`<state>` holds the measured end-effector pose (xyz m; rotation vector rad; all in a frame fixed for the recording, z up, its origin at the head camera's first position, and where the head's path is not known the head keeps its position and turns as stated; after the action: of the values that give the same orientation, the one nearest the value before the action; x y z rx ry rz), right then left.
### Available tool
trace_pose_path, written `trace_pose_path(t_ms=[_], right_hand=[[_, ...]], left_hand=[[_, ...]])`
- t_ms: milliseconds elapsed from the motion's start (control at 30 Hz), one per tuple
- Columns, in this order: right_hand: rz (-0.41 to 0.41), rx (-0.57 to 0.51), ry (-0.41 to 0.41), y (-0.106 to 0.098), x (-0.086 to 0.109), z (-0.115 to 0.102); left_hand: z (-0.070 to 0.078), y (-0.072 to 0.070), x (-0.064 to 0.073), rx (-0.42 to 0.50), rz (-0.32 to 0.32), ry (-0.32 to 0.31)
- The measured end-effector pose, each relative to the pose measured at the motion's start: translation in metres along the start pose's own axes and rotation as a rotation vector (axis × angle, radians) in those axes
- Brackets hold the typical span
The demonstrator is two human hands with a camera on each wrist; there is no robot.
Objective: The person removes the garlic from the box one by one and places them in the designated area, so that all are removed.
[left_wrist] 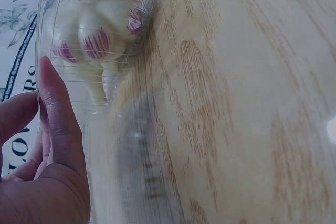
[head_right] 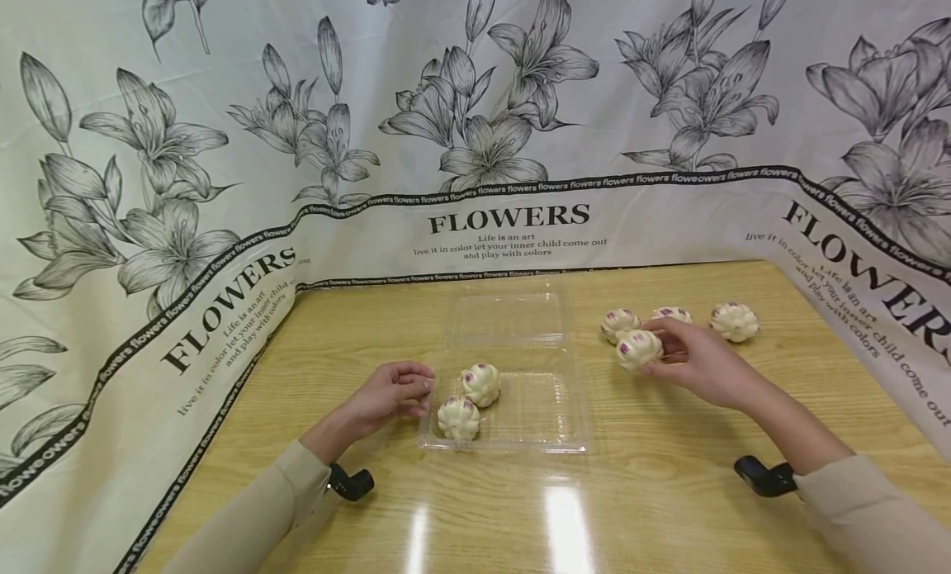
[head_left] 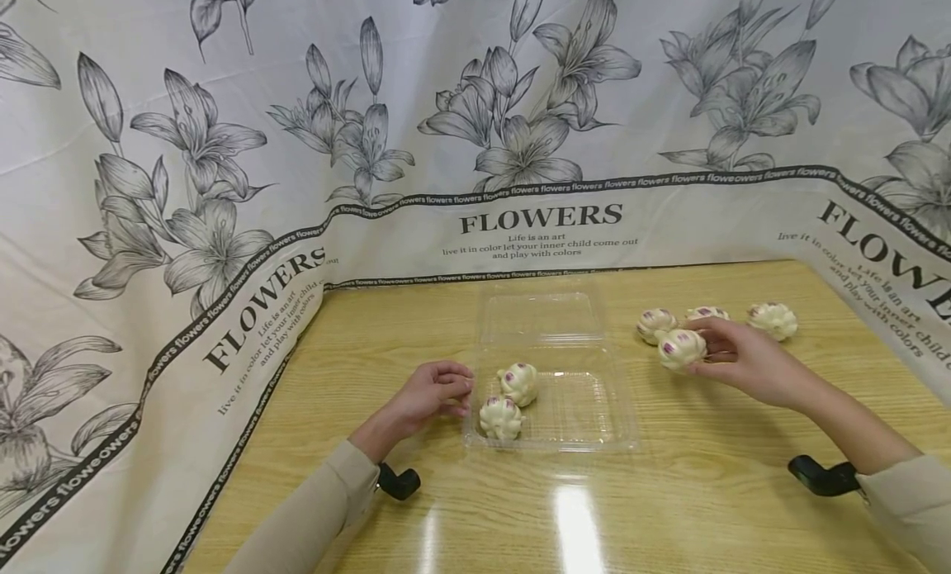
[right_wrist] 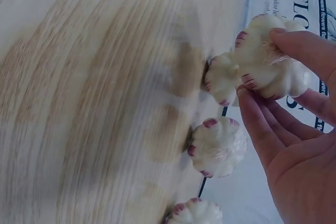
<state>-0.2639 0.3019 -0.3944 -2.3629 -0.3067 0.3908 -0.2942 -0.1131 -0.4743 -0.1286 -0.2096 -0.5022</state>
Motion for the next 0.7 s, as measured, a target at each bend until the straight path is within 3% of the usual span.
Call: trace_pose_path(t_ms=[333, 567, 700], right_hand=[[-0.036, 0.126, -0.008, 0.004, 0.005, 0.02], [-0.044, 0.188, -0.118, 0.013, 0.005, 0.014], [-0.063, 0.214, -0.106, 0.019, 0.005, 0.011]], left_hand=[[0.0, 0.0, 0.001, 0.0, 0.006, -0.006], [-0.001, 0.001, 0.0, 0.0, 0.002, 0.002], [0.001, 0.001, 0.001, 0.004, 0.005, -0.002]])
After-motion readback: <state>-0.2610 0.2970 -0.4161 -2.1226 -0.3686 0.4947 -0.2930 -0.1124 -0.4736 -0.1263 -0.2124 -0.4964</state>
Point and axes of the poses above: each hand's wrist, its own x-axis away from the middle knuckle, its own y-axis out of the palm, z = x × y, the point moved 8 cm from there along -x, towards the middle knuckle, and after that the axes turned 7 degrees about -x, right-handed, at the moved point
